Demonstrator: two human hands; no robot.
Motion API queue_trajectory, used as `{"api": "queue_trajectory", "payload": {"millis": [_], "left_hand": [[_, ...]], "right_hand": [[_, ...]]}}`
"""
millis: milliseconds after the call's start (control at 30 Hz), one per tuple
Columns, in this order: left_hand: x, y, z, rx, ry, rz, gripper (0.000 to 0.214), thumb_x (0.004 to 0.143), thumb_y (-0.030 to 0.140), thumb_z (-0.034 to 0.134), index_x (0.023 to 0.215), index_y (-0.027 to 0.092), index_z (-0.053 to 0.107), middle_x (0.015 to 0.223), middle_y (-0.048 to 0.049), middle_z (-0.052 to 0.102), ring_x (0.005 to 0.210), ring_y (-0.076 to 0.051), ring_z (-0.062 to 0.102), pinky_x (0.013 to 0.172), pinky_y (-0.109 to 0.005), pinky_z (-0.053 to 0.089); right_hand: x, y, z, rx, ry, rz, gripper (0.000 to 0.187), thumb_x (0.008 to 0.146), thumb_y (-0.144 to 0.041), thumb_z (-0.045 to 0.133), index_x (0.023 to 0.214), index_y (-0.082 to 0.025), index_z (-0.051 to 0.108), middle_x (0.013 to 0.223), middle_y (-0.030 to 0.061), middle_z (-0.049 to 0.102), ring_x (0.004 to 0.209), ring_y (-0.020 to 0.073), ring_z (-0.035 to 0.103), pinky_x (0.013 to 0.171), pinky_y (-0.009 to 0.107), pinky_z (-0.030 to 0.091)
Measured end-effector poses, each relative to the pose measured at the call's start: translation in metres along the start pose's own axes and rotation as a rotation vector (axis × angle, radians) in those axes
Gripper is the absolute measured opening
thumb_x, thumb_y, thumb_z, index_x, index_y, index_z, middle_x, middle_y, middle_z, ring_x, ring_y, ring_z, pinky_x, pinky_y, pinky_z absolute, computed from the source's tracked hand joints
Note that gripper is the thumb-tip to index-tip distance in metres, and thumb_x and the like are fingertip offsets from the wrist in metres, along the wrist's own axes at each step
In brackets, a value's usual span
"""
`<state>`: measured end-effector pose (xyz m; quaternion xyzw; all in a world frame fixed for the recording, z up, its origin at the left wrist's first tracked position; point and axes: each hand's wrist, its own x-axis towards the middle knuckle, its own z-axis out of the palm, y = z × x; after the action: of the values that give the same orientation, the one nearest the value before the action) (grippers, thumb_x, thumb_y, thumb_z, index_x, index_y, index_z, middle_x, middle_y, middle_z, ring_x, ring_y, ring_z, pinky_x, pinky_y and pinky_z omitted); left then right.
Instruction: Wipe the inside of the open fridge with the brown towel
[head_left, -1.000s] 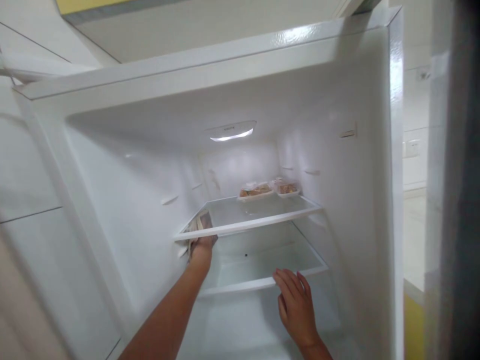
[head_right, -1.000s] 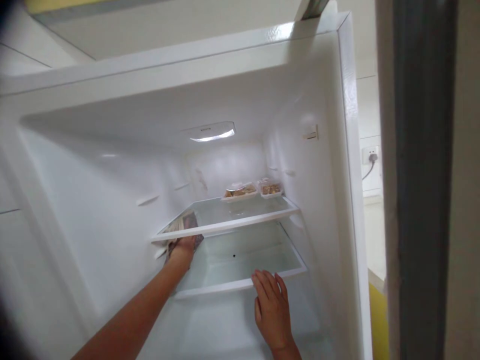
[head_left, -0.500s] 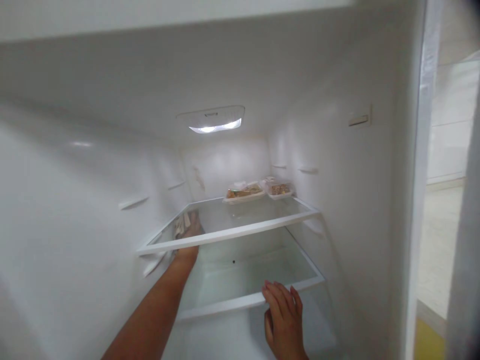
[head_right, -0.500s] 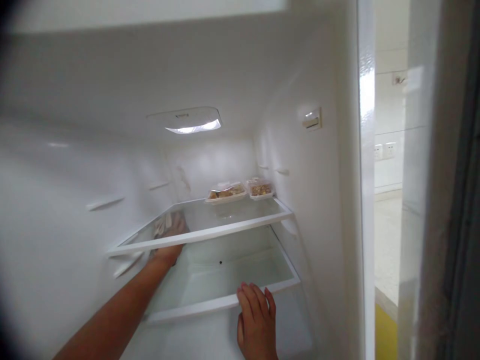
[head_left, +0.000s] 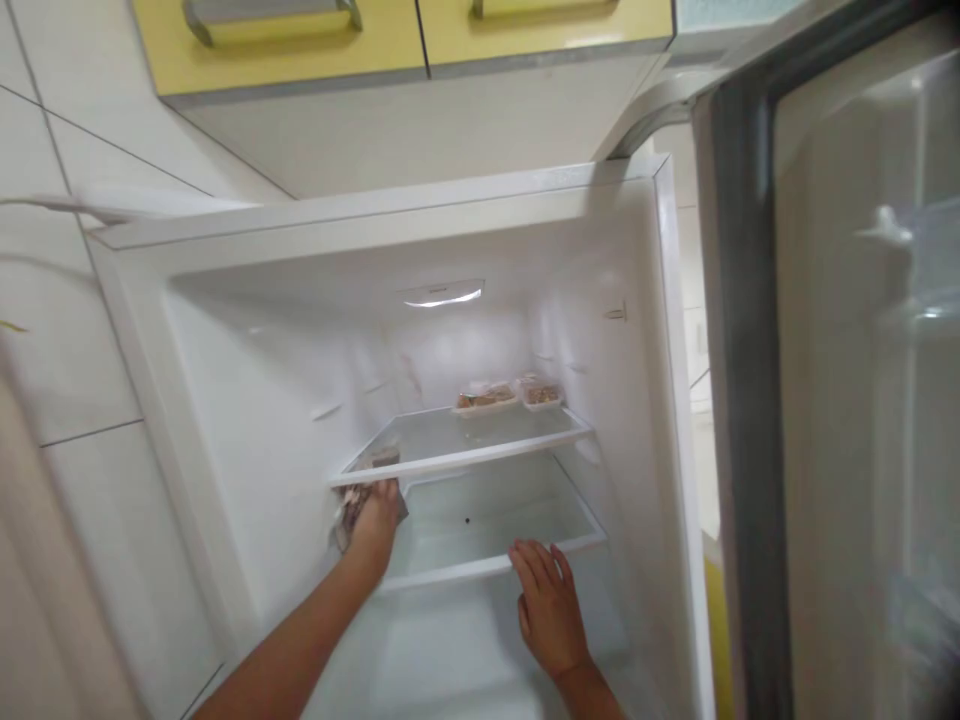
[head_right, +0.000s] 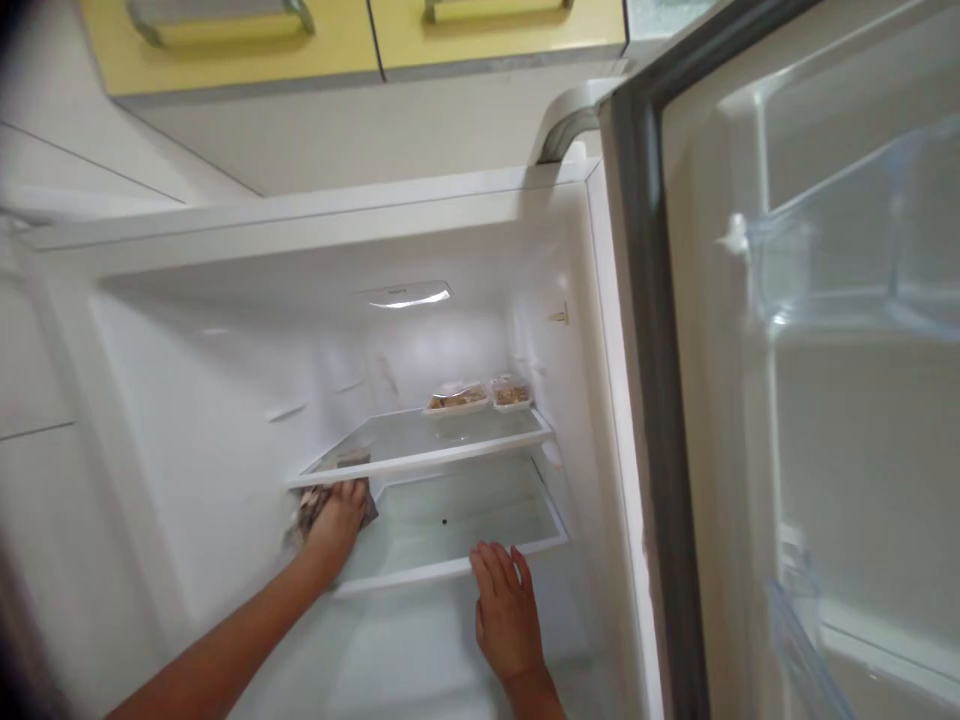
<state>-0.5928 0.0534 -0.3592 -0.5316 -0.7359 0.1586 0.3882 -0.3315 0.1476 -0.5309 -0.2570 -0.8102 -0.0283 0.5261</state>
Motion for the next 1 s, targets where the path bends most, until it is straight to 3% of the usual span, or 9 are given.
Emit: {"api": "queue_trajectory", "payload": {"millis": [133, 233, 400, 500, 733, 1000], "left_hand": [[-0.035, -0.008, -0.020, 0.071, -0.049, 0.043, 0.051, 0.082, 0.012, 0.055, 0.130, 0.019, 0.069, 0.146, -0.0184, 0.059, 0.150, -0.037, 0.037, 0.125, -0.060, 0.016], [-0.063, -0.015, -0.029, 0.093, -0.120, 0.088, 0.051, 0.084, 0.020, 0.058, 0.134, 0.020, 0.065, 0.150, -0.0174, 0.056, 0.152, -0.038, 0.033, 0.127, -0.060, 0.009], [-0.100, -0.019, -0.028, 0.124, -0.144, 0.111, 0.056, 0.082, 0.031, 0.061, 0.136, 0.018, 0.062, 0.155, -0.0168, 0.049, 0.154, -0.042, 0.025, 0.128, -0.062, -0.002], [-0.107, -0.020, -0.022, 0.144, -0.143, 0.127, 0.057, 0.082, 0.030, 0.058, 0.138, 0.022, 0.060, 0.156, -0.0132, 0.048, 0.155, -0.040, 0.022, 0.128, -0.063, -0.005], [-0.079, -0.014, -0.002, 0.192, -0.154, 0.086, 0.059, 0.080, 0.020, 0.051, 0.138, 0.025, 0.060, 0.154, -0.0104, 0.051, 0.156, -0.032, 0.024, 0.129, -0.057, -0.001], [-0.025, -0.004, 0.027, 0.041, -0.030, 0.043, 0.062, 0.073, 0.009, 0.051, 0.133, 0.008, 0.065, 0.147, -0.0192, 0.057, 0.153, -0.030, 0.032, 0.130, -0.050, 0.007]], "right_hand": [[0.001, -0.003, -0.008, 0.023, -0.041, 0.023, 0.067, 0.078, -0.003, 0.053, 0.141, -0.026, 0.056, 0.142, 0.0025, 0.064, 0.134, 0.0193, 0.054, 0.126, 0.042, 0.023], [0.003, -0.006, -0.014, 0.022, -0.070, 0.022, 0.070, 0.076, 0.001, 0.049, 0.141, -0.025, 0.055, 0.144, 0.0030, 0.063, 0.136, 0.0195, 0.053, 0.126, 0.043, 0.024], [0.005, -0.011, -0.016, 0.028, -0.060, 0.056, 0.071, 0.075, 0.003, 0.048, 0.140, -0.025, 0.057, 0.141, 0.0030, 0.065, 0.135, 0.0185, 0.054, 0.126, 0.043, 0.027], [0.005, -0.013, -0.014, 0.045, -0.040, 0.068, 0.070, 0.075, 0.002, 0.049, 0.139, -0.025, 0.057, 0.140, 0.0026, 0.065, 0.135, 0.0186, 0.054, 0.126, 0.043, 0.026], [0.003, -0.012, -0.011, 0.039, -0.017, 0.053, 0.073, 0.074, 0.005, 0.045, 0.140, -0.025, 0.056, 0.141, 0.0021, 0.065, 0.135, 0.0192, 0.054, 0.125, 0.045, 0.026], [0.003, -0.008, -0.005, 0.010, 0.008, 0.036, 0.071, 0.074, 0.005, 0.044, 0.138, -0.024, 0.056, 0.139, 0.0020, 0.066, 0.133, 0.0192, 0.055, 0.124, 0.045, 0.026]]}}
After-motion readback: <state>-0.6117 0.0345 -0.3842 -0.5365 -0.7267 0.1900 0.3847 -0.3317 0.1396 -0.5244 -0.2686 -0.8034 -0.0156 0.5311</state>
